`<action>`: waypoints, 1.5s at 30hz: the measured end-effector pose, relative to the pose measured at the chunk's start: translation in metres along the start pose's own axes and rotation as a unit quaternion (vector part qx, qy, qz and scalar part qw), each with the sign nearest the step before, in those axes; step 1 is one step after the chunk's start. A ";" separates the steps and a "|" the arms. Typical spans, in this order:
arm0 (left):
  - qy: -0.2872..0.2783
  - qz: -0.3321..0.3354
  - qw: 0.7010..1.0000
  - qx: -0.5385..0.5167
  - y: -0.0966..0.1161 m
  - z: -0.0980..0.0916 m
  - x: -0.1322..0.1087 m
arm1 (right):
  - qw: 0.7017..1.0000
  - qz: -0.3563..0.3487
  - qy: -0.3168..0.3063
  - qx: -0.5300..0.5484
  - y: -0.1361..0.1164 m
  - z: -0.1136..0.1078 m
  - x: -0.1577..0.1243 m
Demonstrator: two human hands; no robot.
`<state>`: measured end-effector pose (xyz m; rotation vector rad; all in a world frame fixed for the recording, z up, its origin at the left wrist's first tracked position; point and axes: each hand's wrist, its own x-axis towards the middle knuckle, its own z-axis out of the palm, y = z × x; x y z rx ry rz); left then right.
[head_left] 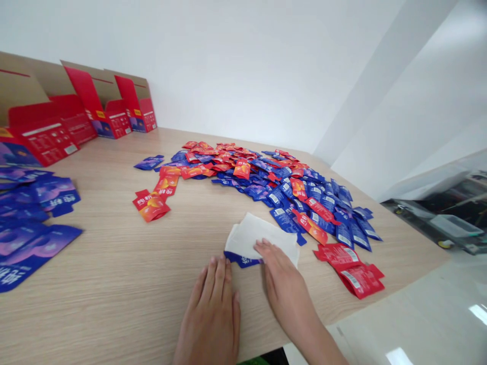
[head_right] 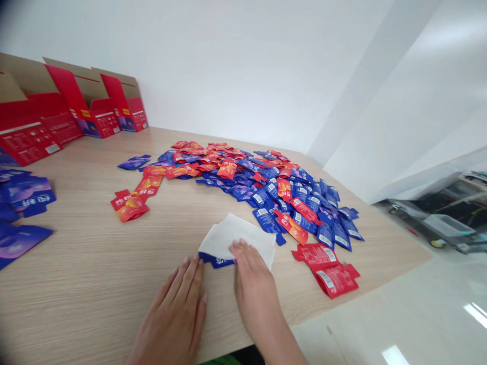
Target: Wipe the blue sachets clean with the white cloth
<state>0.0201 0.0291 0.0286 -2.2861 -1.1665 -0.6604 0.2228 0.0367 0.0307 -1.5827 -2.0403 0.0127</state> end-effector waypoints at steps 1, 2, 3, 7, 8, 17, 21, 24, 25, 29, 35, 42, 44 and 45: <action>0.004 -0.006 1.000 -0.001 0.001 0.000 0.000 | 0.999 0.023 0.013 -0.018 0.009 -0.004 -0.005; 0.008 -0.012 1.000 -0.002 0.001 0.001 0.000 | 0.998 0.046 0.024 -0.034 0.018 -0.007 -0.009; 0.010 -0.016 1.000 -0.005 0.001 0.001 0.000 | 0.996 0.065 0.033 -0.047 0.024 -0.011 -0.013; 0.015 -0.019 1.000 -0.010 0.001 0.004 -0.002 | 0.994 0.085 0.061 -0.035 0.021 -0.016 -0.015; 0.016 -0.017 1.000 -0.009 0.001 0.004 -0.002 | 0.994 0.080 0.070 -0.018 0.013 -0.015 -0.012; 0.000 0.012 1.000 0.004 -0.003 0.000 0.001 | 0.996 -0.064 -0.033 0.050 -0.026 0.007 0.012; -0.001 -0.010 1.000 -0.003 -0.002 0.001 -0.003 | 0.999 0.033 0.014 -0.005 0.012 -0.003 -0.002; -0.008 -0.024 1.000 -0.018 0.000 0.003 -0.005 | 0.995 0.092 0.031 -0.032 0.030 -0.012 -0.009; -0.011 -0.027 0.999 -0.020 0.001 0.003 -0.006 | 0.994 0.100 0.035 -0.029 0.030 -0.014 -0.009; -0.011 -0.020 1.000 -0.010 0.002 0.000 -0.003 | 0.995 0.072 0.054 0.043 0.003 -0.014 0.001; -0.033 0.021 0.999 0.000 -0.001 -0.004 0.002 | 0.994 -0.063 -0.048 0.078 -0.028 -0.002 0.016; -0.026 -0.013 1.000 -0.009 0.000 -0.004 0.002 | 0.994 0.101 0.028 -0.019 0.022 -0.011 0.002; -0.019 -0.012 1.000 -0.008 0.000 -0.003 0.001 | 0.994 0.104 0.043 -0.007 0.020 -0.015 0.002; -0.017 -0.012 1.000 -0.007 0.000 -0.003 0.001 | 0.994 0.095 0.050 0.009 0.015 -0.016 0.002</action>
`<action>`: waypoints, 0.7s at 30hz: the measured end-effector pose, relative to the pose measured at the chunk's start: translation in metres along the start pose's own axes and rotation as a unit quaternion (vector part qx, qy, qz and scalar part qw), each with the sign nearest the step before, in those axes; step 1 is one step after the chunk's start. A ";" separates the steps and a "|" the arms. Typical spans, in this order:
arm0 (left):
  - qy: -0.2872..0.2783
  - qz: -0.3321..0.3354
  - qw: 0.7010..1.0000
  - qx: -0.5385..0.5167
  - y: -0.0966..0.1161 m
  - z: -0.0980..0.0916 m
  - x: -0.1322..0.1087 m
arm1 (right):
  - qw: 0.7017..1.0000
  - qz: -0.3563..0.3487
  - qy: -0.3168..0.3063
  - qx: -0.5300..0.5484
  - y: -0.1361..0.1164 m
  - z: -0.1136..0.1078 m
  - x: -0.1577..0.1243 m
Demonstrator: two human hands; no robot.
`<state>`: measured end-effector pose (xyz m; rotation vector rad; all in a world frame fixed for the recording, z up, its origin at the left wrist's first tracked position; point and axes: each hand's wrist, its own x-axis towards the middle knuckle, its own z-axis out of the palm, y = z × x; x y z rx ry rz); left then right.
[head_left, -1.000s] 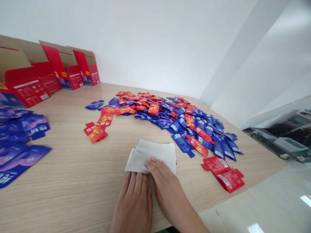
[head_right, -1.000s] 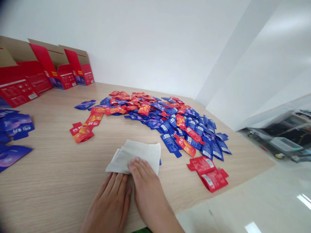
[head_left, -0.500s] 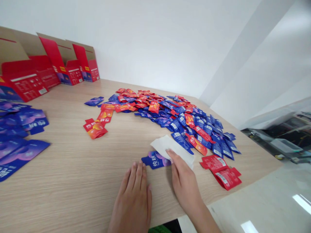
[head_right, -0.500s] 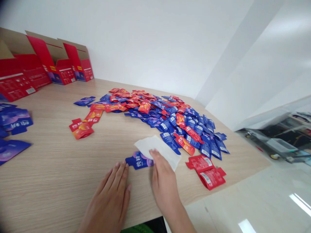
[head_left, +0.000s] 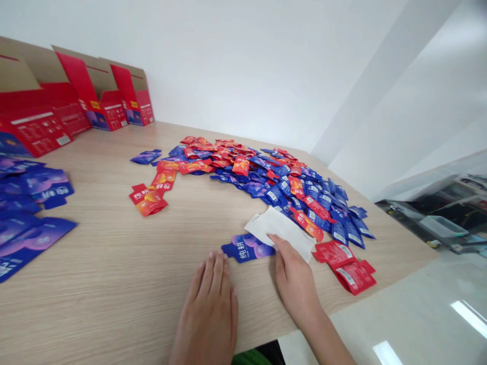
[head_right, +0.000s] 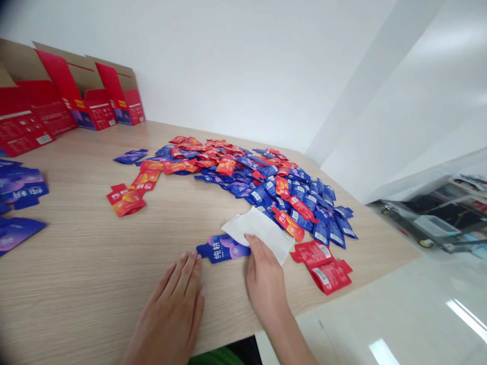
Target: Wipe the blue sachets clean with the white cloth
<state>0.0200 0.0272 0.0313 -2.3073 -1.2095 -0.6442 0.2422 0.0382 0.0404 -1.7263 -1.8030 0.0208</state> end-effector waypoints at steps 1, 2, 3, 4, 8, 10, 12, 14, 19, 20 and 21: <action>0.002 0.001 1.000 0.000 0.000 0.000 0.000 | 1.000 -0.016 0.001 0.022 -0.007 0.000 0.000; 0.002 0.003 1.000 -0.001 0.000 0.000 -0.001 | 0.998 -0.041 -0.009 0.046 -0.015 0.000 0.000; -0.001 0.006 1.000 -0.003 0.000 0.001 -0.001 | 0.995 -0.073 -0.028 0.066 -0.022 0.002 0.001; -0.005 0.009 1.000 -0.005 0.000 0.001 -0.001 | 0.990 -0.104 -0.049 0.080 -0.028 0.003 0.002; -0.011 0.017 1.000 -0.013 -0.004 0.003 -0.004 | 0.992 -0.089 -0.048 0.075 -0.030 0.012 0.006; -0.008 0.024 1.000 -0.012 -0.007 0.005 -0.007 | 0.998 -0.015 -0.001 0.060 -0.022 0.013 0.006; -0.015 0.027 1.000 -0.007 -0.010 0.007 -0.008 | 0.997 0.039 0.034 0.060 -0.015 0.011 0.006; -0.032 0.015 0.999 -0.008 -0.012 0.007 -0.005 | 0.992 0.074 0.064 0.082 -0.013 0.007 0.005; -0.096 -0.051 0.991 -0.071 -0.008 0.011 0.028 | 0.961 0.157 0.167 0.156 -0.018 0.000 0.003; -0.108 -0.053 0.989 -0.082 -0.007 0.013 0.036 | 0.956 0.164 0.182 0.164 -0.019 -0.001 0.003; -0.119 -0.053 0.987 -0.089 -0.006 0.015 0.042 | 0.952 0.167 0.193 0.171 -0.019 -0.001 0.003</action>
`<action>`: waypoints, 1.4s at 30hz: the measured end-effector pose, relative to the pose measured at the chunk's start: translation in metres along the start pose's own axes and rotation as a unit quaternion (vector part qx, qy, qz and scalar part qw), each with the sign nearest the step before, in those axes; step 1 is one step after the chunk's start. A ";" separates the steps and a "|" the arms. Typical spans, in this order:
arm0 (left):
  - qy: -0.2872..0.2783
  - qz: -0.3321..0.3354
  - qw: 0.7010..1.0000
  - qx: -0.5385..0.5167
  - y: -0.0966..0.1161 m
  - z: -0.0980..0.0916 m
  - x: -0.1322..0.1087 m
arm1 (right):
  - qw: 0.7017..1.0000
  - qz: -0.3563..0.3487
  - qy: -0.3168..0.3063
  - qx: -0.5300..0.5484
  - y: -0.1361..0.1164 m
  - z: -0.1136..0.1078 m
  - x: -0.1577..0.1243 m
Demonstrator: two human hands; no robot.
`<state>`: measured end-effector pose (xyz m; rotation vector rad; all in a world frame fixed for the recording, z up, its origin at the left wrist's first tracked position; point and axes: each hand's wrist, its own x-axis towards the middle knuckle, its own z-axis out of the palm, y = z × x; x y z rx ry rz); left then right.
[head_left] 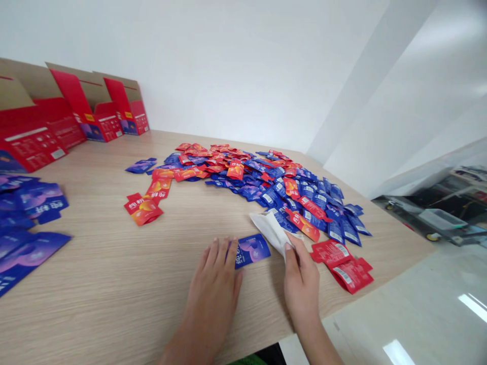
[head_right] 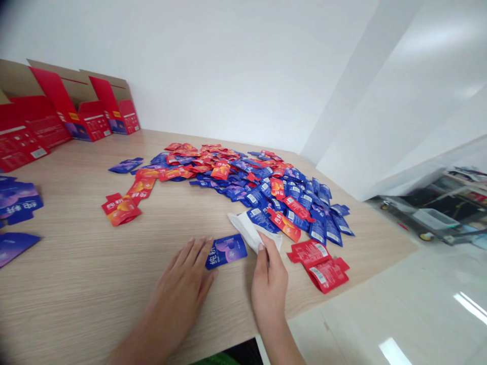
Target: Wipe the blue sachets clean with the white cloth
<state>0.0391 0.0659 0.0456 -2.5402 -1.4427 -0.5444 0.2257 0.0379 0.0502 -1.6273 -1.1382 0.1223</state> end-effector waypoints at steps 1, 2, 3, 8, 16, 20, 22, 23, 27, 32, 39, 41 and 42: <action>-0.009 0.002 1.000 -0.004 0.001 0.001 0.006 | 1.000 0.002 0.007 0.007 0.000 0.000 0.000; -0.017 0.003 1.000 -0.007 0.001 0.001 0.011 | 1.000 0.005 0.013 0.013 0.001 0.000 0.000; -0.024 0.002 1.000 -0.012 0.001 0.000 0.014 | 1.000 0.007 0.017 0.018 0.001 0.000 0.000; -0.046 -0.028 0.997 -0.052 -0.003 -0.015 0.017 | 0.997 0.017 0.069 0.036 -0.003 -0.004 0.000; -0.055 -0.148 0.978 -0.134 -0.013 -0.025 0.016 | 0.994 0.026 0.097 0.038 -0.005 -0.006 -0.001; -0.025 -0.169 0.977 -0.126 -0.011 -0.023 0.009 | 0.998 0.030 0.039 0.026 -0.003 -0.003 -0.002; -0.015 -0.171 0.978 -0.118 -0.007 -0.022 0.001 | 0.999 0.021 0.001 0.026 -0.004 -0.002 -0.002; -0.013 -0.159 0.981 -0.112 -0.004 -0.021 -0.004 | 0.999 0.013 -0.017 0.026 -0.005 -0.002 -0.002; -0.009 -0.064 0.995 -0.077 0.001 -0.011 -0.017 | 0.997 -0.015 -0.069 0.024 -0.006 -0.001 -0.003; 0.001 -0.044 0.998 -0.051 -0.002 0.000 -0.022 | 0.992 -0.047 -0.120 0.005 -0.004 -0.002 -0.006; 0.122 0.029 0.988 0.093 -0.003 -0.004 -0.046 | 0.984 -0.124 -0.125 -0.032 -0.017 -0.003 -0.008; 0.136 0.042 0.983 0.116 -0.003 -0.003 -0.052 | 0.979 -0.145 -0.137 -0.030 -0.028 0.001 -0.010; 0.136 0.051 0.982 0.121 -0.004 -0.001 -0.055 | 0.975 -0.157 -0.152 -0.026 -0.033 0.004 -0.012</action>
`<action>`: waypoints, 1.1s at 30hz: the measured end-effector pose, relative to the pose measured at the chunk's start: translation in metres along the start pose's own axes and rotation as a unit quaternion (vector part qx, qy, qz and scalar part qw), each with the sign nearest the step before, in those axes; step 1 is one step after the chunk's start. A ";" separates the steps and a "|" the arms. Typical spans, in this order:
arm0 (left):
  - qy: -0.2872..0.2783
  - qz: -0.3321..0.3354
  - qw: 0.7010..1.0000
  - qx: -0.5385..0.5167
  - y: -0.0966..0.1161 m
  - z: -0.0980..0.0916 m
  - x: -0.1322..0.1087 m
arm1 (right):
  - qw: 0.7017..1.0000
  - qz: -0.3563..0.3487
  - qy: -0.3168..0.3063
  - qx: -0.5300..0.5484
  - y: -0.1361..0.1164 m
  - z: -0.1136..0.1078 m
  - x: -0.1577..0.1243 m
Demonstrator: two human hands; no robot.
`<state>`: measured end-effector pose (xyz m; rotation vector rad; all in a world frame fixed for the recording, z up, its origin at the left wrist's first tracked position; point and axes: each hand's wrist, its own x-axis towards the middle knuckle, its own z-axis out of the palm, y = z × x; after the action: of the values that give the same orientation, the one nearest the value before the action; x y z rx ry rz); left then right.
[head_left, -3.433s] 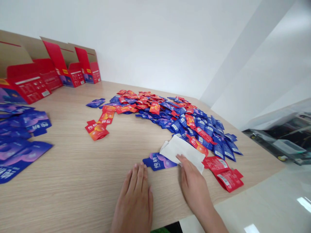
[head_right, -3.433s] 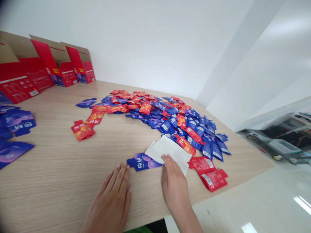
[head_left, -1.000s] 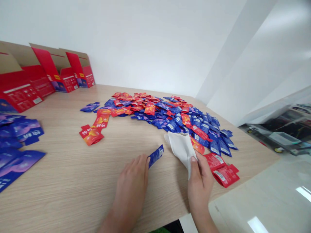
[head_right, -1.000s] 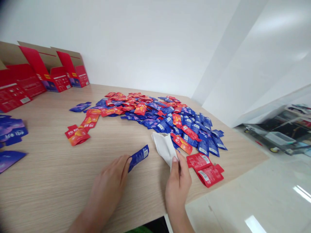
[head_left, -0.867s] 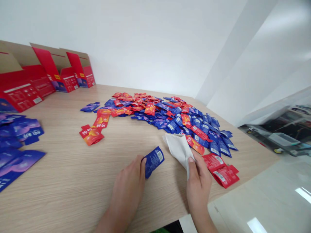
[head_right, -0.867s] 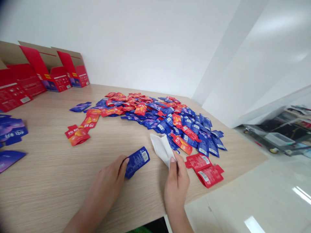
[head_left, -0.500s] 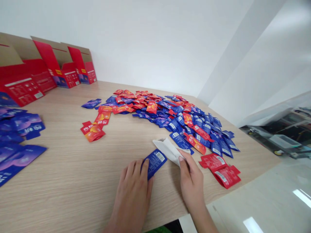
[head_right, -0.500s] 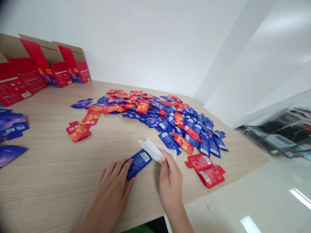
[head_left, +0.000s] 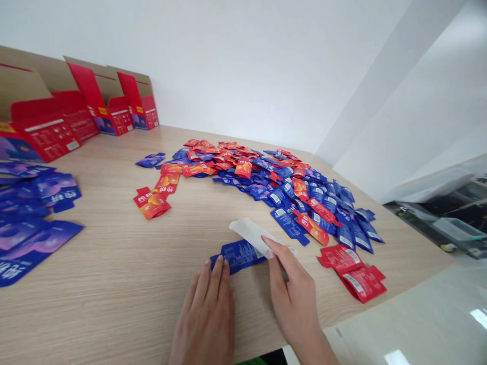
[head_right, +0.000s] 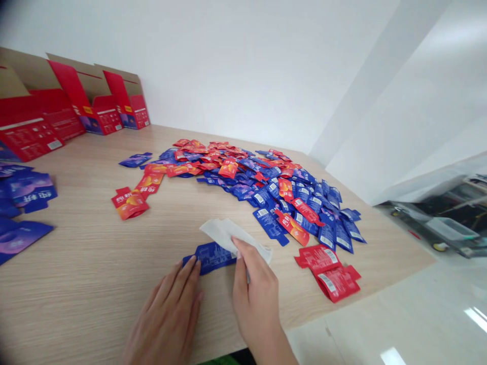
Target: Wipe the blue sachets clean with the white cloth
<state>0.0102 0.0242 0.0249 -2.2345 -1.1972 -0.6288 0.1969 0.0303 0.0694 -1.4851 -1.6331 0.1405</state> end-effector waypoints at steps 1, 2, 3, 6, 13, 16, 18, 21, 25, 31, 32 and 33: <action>0.001 0.009 1.000 0.000 0.000 0.002 -0.002 | 1.000 -0.015 -0.021 0.006 -0.006 0.004 0.001; -0.001 0.011 1.000 -0.002 0.000 0.004 -0.005 | 0.998 -0.031 -0.049 0.012 -0.011 0.008 0.002; 0.000 0.012 1.000 -0.004 0.000 0.006 -0.006 | 0.995 -0.048 -0.081 0.016 -0.015 0.013 0.004; 0.003 0.009 1.000 -0.004 0.000 0.009 -0.009 | 0.983 -0.088 -0.158 0.010 -0.021 0.023 0.007; -0.009 -0.010 1.000 -0.001 0.005 0.005 -0.010 | 0.976 -0.091 -0.188 -0.067 -0.020 0.023 0.011; -0.016 -0.021 1.000 -0.006 0.008 0.005 -0.009 | 0.964 -0.116 -0.236 -0.046 -0.019 0.031 0.008; -0.038 -0.022 0.999 -0.010 0.009 0.005 -0.008 | 0.959 -0.128 -0.247 -0.047 -0.015 0.037 0.007; -0.047 -0.010 0.999 0.003 0.009 0.006 -0.007 | 0.961 -0.133 -0.226 -0.088 0.001 0.041 0.007; -0.038 0.005 0.999 0.029 0.007 0.009 -0.011 | 0.975 -0.087 -0.162 -0.128 0.026 0.033 0.010; -0.007 -0.029 0.999 0.021 0.008 0.009 -0.011 | 0.992 0.021 -0.068 -0.105 0.041 0.014 0.016; -0.004 -0.041 0.999 0.021 0.008 0.009 -0.010 | 0.992 0.031 -0.059 -0.106 0.038 0.012 0.017; -0.002 -0.052 0.998 0.019 0.008 0.008 -0.009 | 0.993 0.042 -0.047 -0.103 0.033 0.009 0.019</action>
<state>0.0138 0.0194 0.0113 -2.1533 -1.3220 -0.6366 0.2177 0.0593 0.0534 -1.7271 -1.7019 0.0924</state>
